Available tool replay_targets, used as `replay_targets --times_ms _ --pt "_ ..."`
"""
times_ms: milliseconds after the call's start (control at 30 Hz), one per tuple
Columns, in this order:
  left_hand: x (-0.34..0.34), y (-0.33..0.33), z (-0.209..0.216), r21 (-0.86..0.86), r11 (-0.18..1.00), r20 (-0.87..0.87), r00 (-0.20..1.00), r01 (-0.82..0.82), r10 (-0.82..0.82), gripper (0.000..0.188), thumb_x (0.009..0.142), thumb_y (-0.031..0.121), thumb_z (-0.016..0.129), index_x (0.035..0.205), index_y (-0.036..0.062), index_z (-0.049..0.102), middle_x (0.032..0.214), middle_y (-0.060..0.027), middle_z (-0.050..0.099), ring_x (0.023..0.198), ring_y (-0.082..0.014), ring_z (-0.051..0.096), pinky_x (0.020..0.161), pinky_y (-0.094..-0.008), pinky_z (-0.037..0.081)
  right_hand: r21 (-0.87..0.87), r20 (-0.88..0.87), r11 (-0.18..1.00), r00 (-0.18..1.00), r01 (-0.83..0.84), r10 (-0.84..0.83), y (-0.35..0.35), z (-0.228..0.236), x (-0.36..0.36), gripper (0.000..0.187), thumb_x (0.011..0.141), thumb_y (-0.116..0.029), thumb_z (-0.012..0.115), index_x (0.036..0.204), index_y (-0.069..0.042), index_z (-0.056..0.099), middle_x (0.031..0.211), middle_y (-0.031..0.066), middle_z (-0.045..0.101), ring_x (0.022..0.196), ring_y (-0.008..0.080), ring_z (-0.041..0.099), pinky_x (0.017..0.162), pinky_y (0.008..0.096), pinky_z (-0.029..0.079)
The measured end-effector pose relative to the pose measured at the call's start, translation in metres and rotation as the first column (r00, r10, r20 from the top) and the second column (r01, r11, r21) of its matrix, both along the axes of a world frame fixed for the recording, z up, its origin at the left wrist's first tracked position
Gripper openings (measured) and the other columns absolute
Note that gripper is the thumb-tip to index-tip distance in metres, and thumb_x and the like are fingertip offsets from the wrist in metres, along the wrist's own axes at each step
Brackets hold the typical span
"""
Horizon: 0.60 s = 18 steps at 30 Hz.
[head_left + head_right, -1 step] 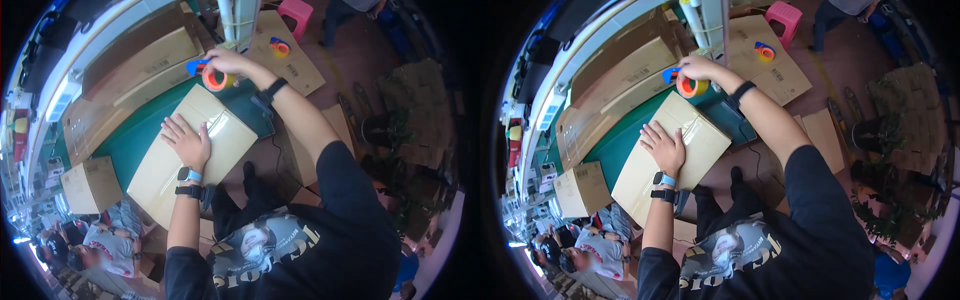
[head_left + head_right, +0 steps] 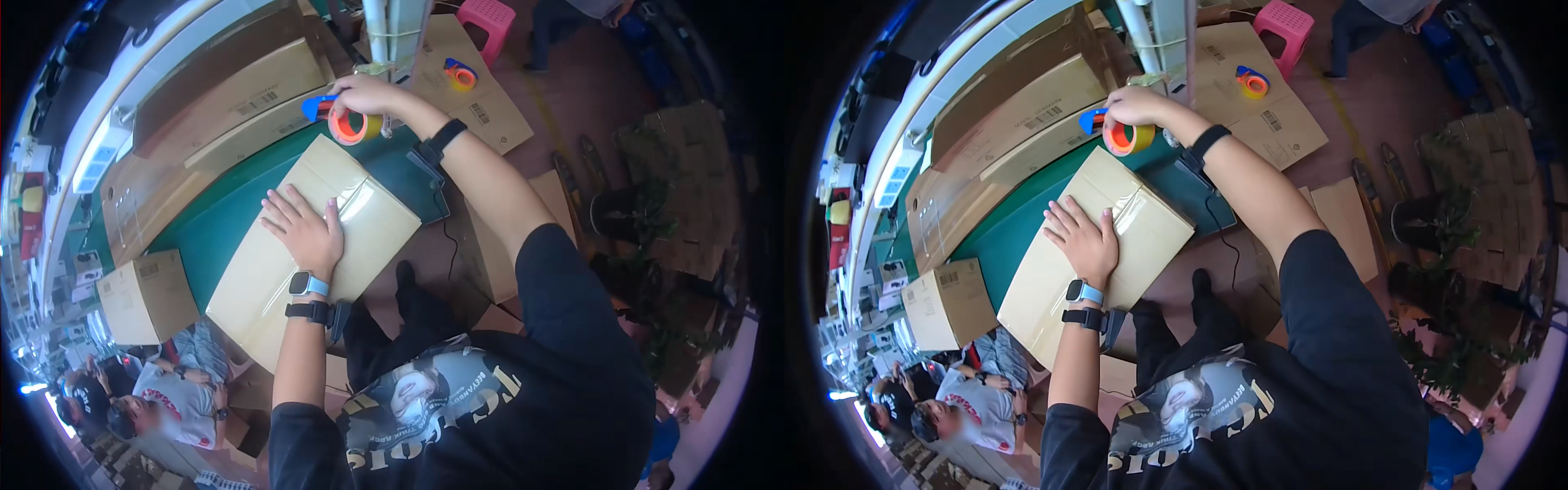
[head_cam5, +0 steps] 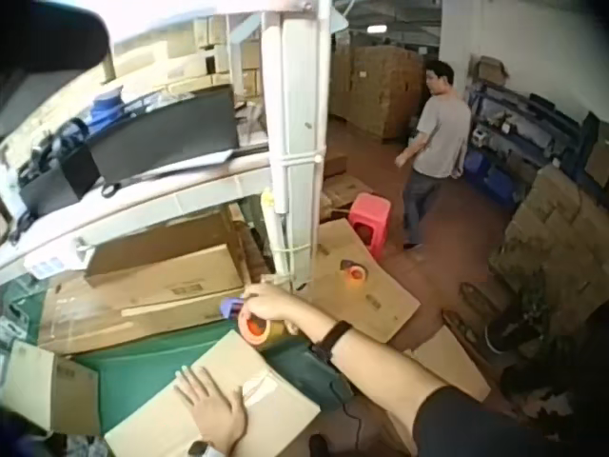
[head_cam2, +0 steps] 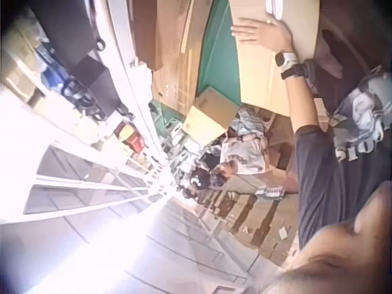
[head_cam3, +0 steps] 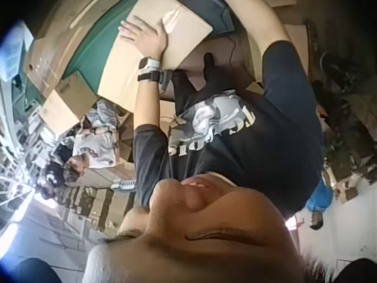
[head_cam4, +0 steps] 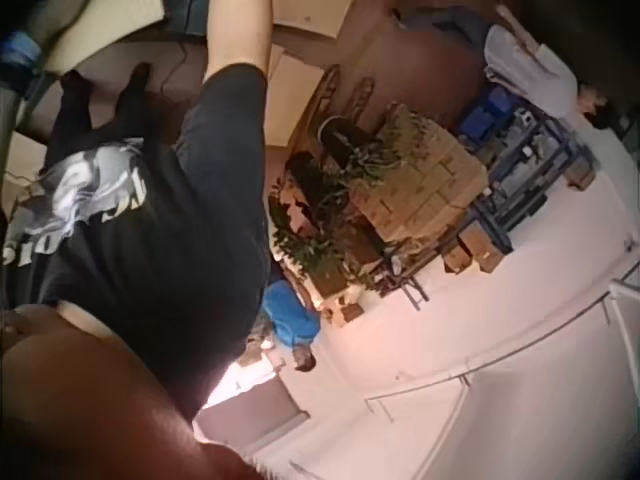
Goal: The recorder is sealing various sizes of cardboard boxes using a handheld tape dispenser.
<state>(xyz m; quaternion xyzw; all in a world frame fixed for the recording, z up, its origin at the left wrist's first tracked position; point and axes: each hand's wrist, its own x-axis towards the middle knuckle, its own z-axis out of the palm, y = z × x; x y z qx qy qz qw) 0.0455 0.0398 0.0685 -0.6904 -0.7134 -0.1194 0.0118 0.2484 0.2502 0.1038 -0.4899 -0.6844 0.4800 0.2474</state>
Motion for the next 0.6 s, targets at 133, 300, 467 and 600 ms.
replay_targets --times_ms 133,300,467,600 --pt "-0.013 -0.005 -0.001 0.01 1.0 -0.018 0.999 -0.029 0.029 0.084 0.096 0.05 0.049 0.15 -0.011 0.029 0.156 -0.0387 0.018 0.149 -0.0522 0.009 0.118 -0.0645 0.001 -0.129 0.268 0.941 0.903 -0.312 0.336 0.02 0.015 -0.033 0.029 0.074 -0.017 0.07 0.098 0.0 0.072 0.092 0.011 0.071 0.078 0.0201 0.065 0.07 0.0336 0.051" --pt "-0.006 -0.001 -0.005 0.014 0.999 -0.021 0.999 -0.04 0.04 0.085 0.095 0.05 0.05 0.15 -0.0112 0.028 0.156 -0.0391 0.018 0.148 -0.0525 0.009 0.118 -0.0649 0.001 -0.221 0.279 0.874 0.831 -0.433 0.482 0.046 0.012 -0.034 0.031 0.074 -0.02 0.072 0.098 0.0 0.073 0.089 0.0118 0.072 0.08 0.0221 0.066 0.073 0.034 0.051" --pt "-0.007 0.006 -0.008 0.017 0.999 -0.049 0.998 -0.041 0.042 0.083 0.097 0.051 0.047 0.15 -0.0103 0.028 0.157 -0.0377 0.018 0.149 -0.052 0.009 0.118 -0.0643 0.001 -0.041 0.441 0.883 0.784 -0.468 0.436 0.029 0.015 -0.033 0.033 0.078 -0.024 0.074 0.102 -0.001 0.073 0.09 0.0105 0.072 0.084 0.0205 0.067 0.074 0.0317 0.052" --pt "-0.02 0.006 -0.014 0.024 0.999 -0.055 0.997 -0.046 0.047 0.084 0.096 0.05 0.049 0.15 -0.0106 0.029 0.156 -0.0393 0.019 0.148 -0.0531 0.01 0.117 -0.0658 0.002 -0.116 0.168 0.958 0.945 -0.264 0.281 -0.041 0.039 0.018 0.039 0.084 -0.028 0.076 0.112 -0.001 0.07 0.099 0.0096 0.072 0.092 0.0178 0.066 0.08 0.0298 0.052"
